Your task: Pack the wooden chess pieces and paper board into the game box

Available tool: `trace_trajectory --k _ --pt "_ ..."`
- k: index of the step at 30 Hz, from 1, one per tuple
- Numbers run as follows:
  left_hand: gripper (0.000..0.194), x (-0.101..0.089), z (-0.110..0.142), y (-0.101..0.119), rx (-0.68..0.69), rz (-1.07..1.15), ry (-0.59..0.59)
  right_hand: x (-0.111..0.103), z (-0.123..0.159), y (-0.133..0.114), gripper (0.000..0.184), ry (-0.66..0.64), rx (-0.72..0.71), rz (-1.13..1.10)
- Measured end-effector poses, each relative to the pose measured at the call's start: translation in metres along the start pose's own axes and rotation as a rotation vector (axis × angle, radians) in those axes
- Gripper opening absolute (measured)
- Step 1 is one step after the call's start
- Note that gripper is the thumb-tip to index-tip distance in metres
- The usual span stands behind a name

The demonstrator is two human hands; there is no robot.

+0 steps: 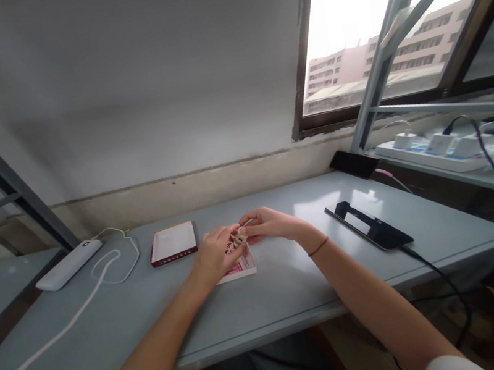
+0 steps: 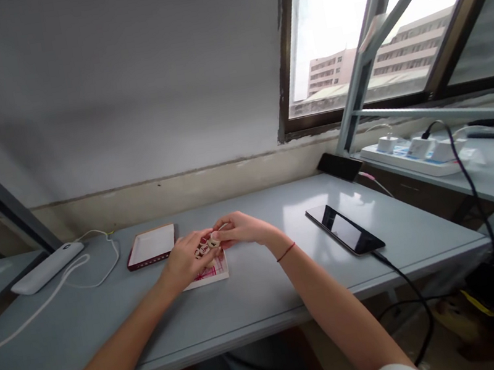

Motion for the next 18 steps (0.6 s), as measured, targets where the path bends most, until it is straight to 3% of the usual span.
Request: trace_trajectory --k 4,9,18 --pt "0.03 0.003 0.003 0.0 -0.025 -0.059 -0.036 -0.016 0.004 0.0 0.032 0.1 0.009 0.091" --pt "0.015 0.013 0.007 0.009 0.03 -0.036 -0.22 -0.033 0.012 -0.004 0.032 0.234 0.019 0.181" --pt "0.012 0.022 0.008 0.008 0.08 -0.165 -0.297 -0.009 0.005 -0.002 0.029 0.006 -0.01 0.257"
Point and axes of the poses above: each hand's wrist, its own z-axis away from the middle knuckle, its own x-axis out of the palm, y = z × x, the point moved 8 cm from there along -z, towards the middle knuckle, and after that the axes turned 5 degrees about z, right-handed, at the moved point
